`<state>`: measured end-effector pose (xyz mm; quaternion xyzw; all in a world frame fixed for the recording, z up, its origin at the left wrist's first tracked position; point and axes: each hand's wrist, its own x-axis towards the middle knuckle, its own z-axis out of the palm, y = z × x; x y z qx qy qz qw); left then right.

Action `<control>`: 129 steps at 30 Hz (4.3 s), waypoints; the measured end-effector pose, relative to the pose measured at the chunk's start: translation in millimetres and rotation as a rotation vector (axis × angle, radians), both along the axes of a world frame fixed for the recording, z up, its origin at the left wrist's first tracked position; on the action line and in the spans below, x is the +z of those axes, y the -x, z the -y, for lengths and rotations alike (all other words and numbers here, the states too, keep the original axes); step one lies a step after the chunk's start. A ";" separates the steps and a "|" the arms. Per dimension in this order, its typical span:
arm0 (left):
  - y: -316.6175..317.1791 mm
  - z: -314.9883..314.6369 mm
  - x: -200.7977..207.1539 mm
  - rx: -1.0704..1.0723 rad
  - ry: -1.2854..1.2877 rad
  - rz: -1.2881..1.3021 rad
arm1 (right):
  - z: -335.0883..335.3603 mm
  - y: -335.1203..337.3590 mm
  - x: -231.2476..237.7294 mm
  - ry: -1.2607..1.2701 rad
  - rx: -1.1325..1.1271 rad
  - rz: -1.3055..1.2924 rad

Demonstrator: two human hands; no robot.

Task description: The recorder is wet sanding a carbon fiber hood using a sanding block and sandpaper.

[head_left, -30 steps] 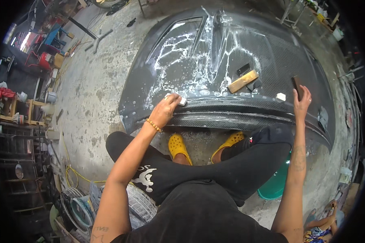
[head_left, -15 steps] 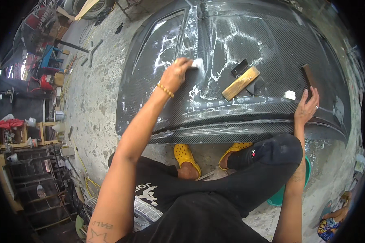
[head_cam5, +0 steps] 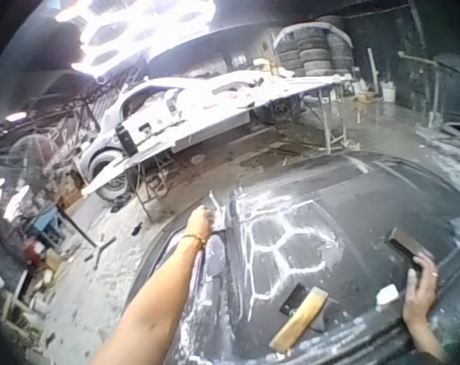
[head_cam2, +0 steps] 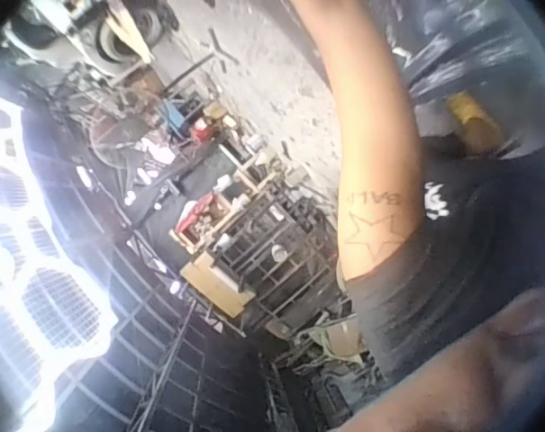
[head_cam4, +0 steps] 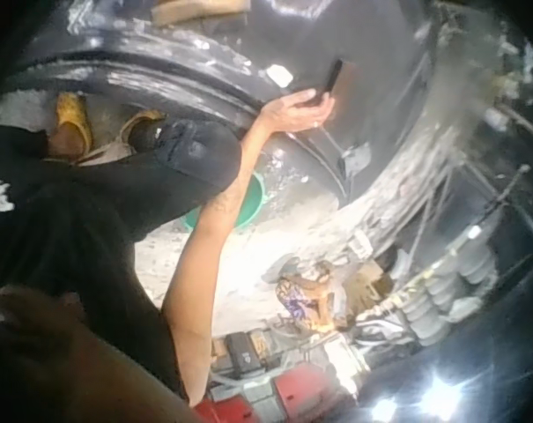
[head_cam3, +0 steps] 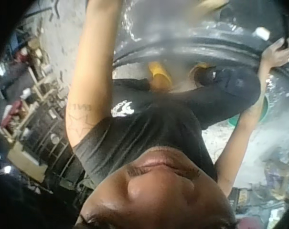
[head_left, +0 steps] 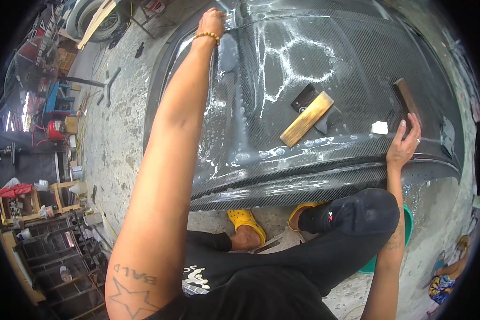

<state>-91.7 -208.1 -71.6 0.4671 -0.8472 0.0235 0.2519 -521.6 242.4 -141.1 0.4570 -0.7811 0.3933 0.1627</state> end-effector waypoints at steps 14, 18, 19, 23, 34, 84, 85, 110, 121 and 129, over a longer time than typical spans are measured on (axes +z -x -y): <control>-41.2 -192.4 -6.2 -0.215 -0.190 -0.073 | 0.7 10.2 -10.5 0.044 0.023 -0.097; -65.0 -317.0 6.4 -0.295 -0.286 -0.102 | -4.9 29.5 -6.4 0.027 -0.022 -0.168; -83.0 -346.4 8.1 -0.291 -0.288 -0.056 | -0.9 25.0 -21.5 0.024 -0.017 -0.154; -131.8 -438.8 22.9 -0.321 -0.399 -0.011 | -1.7 42.9 -21.2 0.006 -0.024 -0.151; -222.3 -402.6 71.4 0.020 -0.378 0.034 | -4.7 23.2 -17.1 0.030 -0.029 -0.144; -41.1 -106.9 30.5 -0.146 -0.095 0.161 | -6.0 7.7 -3.2 0.054 0.036 -0.086; -28.9 -96.6 26.2 -0.104 -0.070 0.151 | -8.2 11.2 -2.7 0.045 0.028 -0.089; -351.3 -446.4 92.5 0.181 -0.433 0.124 | -7.3 47.2 -20.4 -0.026 -0.011 -0.138; -114.1 -117.1 23.2 -0.050 -0.109 0.116 | -10.3 18.3 -6.1 0.042 0.048 -0.117; -99.3 -151.7 0.0 -0.144 -0.132 0.001 | -15.9 34.7 -9.9 0.019 0.083 -0.077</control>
